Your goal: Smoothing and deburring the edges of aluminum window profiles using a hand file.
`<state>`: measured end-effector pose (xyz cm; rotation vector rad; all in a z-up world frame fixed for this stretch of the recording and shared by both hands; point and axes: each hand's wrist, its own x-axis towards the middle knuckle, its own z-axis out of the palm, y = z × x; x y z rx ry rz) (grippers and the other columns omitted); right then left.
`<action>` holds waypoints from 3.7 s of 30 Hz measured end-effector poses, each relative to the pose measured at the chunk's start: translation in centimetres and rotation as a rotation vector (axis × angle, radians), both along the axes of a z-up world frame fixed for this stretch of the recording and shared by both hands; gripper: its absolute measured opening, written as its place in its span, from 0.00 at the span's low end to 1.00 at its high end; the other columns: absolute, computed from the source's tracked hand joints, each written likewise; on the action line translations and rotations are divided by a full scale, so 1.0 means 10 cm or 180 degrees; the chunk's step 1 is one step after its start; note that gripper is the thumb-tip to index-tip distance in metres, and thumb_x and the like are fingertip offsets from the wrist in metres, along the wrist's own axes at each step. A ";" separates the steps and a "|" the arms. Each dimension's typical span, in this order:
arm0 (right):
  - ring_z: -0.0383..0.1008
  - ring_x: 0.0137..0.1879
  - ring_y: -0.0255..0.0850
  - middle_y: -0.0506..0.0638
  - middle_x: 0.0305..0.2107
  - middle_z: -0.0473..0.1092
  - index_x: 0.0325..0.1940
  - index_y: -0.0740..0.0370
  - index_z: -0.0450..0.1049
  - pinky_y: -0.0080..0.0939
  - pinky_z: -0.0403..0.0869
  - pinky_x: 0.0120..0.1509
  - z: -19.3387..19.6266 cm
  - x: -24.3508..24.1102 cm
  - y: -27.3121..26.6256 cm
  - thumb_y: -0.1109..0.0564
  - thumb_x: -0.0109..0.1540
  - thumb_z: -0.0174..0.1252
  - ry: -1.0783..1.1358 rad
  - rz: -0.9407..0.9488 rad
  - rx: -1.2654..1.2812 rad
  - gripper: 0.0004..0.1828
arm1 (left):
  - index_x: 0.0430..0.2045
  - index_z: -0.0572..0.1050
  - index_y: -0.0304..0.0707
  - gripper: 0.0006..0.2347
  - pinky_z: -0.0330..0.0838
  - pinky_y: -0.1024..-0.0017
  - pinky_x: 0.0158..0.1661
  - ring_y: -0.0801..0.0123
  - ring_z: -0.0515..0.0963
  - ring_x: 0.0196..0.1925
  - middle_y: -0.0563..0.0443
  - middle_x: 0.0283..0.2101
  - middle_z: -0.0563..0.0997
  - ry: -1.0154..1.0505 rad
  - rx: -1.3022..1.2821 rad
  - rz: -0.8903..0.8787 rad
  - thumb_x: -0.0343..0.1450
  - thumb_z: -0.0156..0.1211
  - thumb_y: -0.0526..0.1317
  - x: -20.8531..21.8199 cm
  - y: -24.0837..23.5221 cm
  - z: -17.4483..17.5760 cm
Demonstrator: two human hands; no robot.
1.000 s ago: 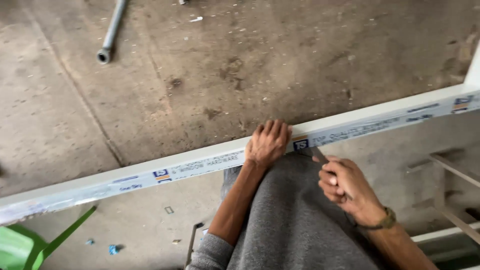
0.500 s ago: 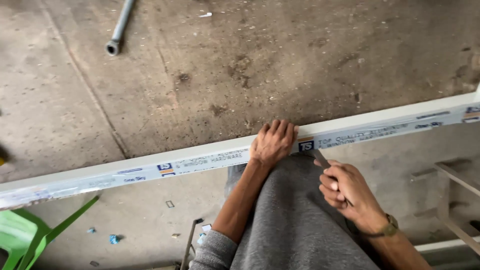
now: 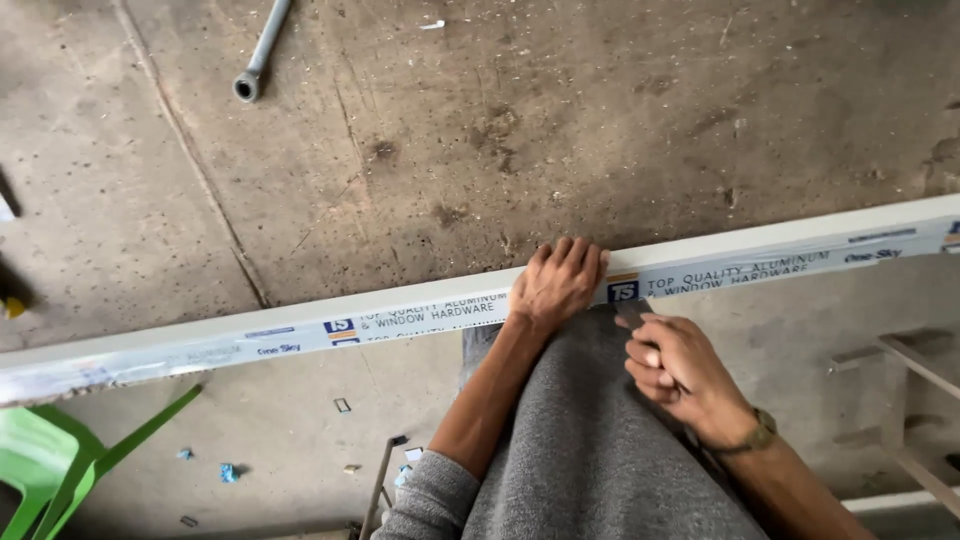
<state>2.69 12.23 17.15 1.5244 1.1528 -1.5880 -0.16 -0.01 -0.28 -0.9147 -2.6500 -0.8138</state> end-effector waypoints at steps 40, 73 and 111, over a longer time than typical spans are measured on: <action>0.61 0.25 0.38 0.54 0.32 0.69 0.73 0.67 0.60 0.41 0.62 0.29 -1.44 1.63 0.35 0.50 0.74 0.42 0.3675 0.2272 0.3022 0.26 | 0.17 0.74 0.43 0.15 0.71 0.61 0.27 0.65 0.76 0.19 0.54 0.20 0.78 0.0313 -0.0346 0.0883 0.77 0.50 0.41 0.24 0.00 -0.04; 0.46 0.20 0.33 0.51 0.24 0.73 0.70 0.73 0.68 0.43 0.53 0.29 -3.81 1.43 -0.07 0.61 0.72 0.55 0.5755 0.0636 0.5826 0.22 | 0.45 0.76 0.35 0.42 0.77 0.64 0.42 0.62 0.81 0.39 0.47 0.41 0.81 0.2761 -0.1196 0.0740 0.60 0.66 0.79 0.95 -0.52 -0.75; 0.62 0.17 0.28 0.40 0.14 0.61 0.77 0.63 0.54 0.31 0.74 0.25 -4.42 1.21 0.03 0.58 0.77 0.42 0.6464 -0.0381 0.5118 0.23 | 0.44 0.75 0.38 0.41 0.76 0.61 0.42 0.64 0.79 0.38 0.51 0.38 0.80 0.2504 -0.1293 0.0632 0.59 0.67 0.79 0.89 -0.53 -0.75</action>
